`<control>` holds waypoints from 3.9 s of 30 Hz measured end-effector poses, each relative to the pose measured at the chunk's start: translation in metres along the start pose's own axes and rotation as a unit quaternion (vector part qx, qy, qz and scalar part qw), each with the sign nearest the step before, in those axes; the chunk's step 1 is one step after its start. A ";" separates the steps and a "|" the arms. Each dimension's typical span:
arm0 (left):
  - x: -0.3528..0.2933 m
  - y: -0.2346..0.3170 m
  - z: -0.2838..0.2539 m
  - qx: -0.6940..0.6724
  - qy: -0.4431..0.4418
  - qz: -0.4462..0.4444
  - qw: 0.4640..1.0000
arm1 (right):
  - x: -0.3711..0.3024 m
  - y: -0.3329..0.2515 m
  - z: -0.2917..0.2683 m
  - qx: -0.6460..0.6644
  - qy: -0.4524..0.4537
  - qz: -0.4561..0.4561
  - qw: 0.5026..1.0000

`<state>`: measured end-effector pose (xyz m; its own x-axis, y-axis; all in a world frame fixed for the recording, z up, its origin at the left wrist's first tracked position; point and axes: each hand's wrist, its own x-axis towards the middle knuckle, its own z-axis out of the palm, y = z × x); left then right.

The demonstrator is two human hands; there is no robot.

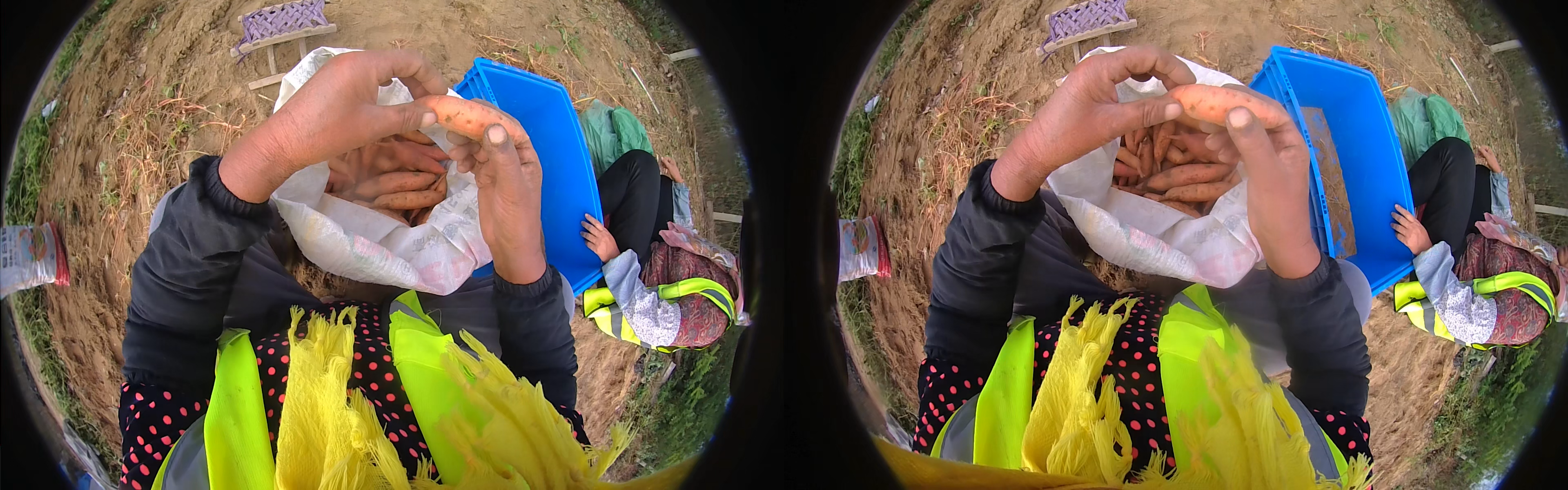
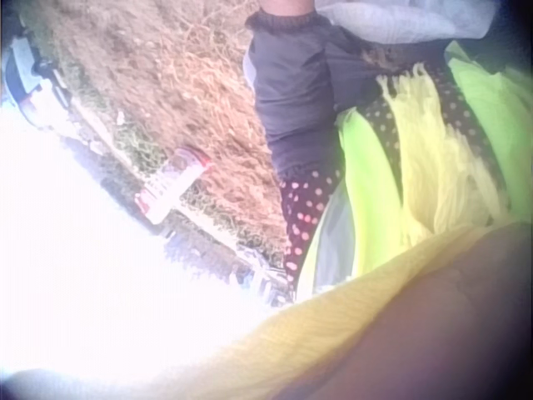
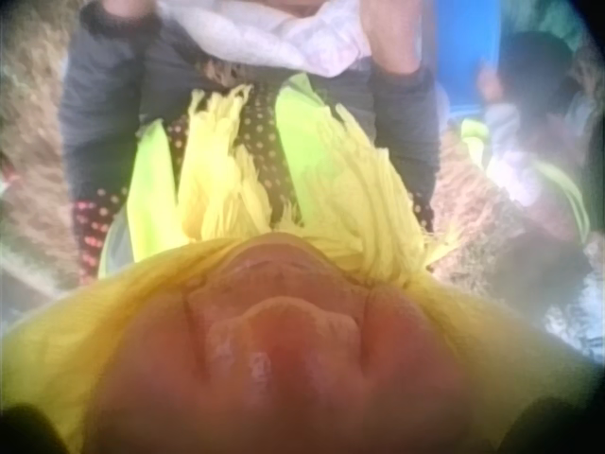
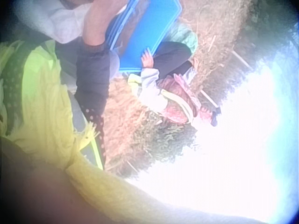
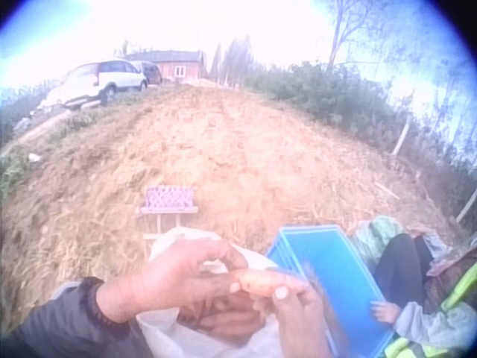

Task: The person sits on the ground and repeatedly picks up carrots from a white sack, rubs off soil, and places them into a blue crate. The person handles the carrots one at a time, turning them over and wiping them before depositing them.

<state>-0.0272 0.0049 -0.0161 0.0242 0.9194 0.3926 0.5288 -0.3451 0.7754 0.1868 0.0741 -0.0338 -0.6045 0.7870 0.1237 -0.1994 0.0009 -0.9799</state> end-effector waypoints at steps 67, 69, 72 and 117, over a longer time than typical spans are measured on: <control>0.001 0.003 0.003 0.345 0.050 0.237 0.907 | -0.002 0.000 0.005 -0.055 0.035 0.069 0.996; 0.001 0.004 0.004 0.302 0.048 0.206 0.930 | -0.002 0.000 0.005 -0.055 0.027 0.066 0.996; -0.002 0.004 0.004 0.248 0.050 0.158 0.955 | -0.002 0.000 0.005 -0.055 0.020 0.068 0.996; -0.002 -0.015 -0.001 -0.229 -0.052 -0.168 0.957 | -0.002 -0.005 0.005 -0.007 0.029 0.073 0.997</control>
<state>-0.0358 0.0080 -0.0281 0.0147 0.9986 0.0509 0.0941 -0.0520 0.9942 0.1854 0.0694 -0.0281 -0.5807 0.8136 -0.0282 -0.1024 -0.1074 -0.9889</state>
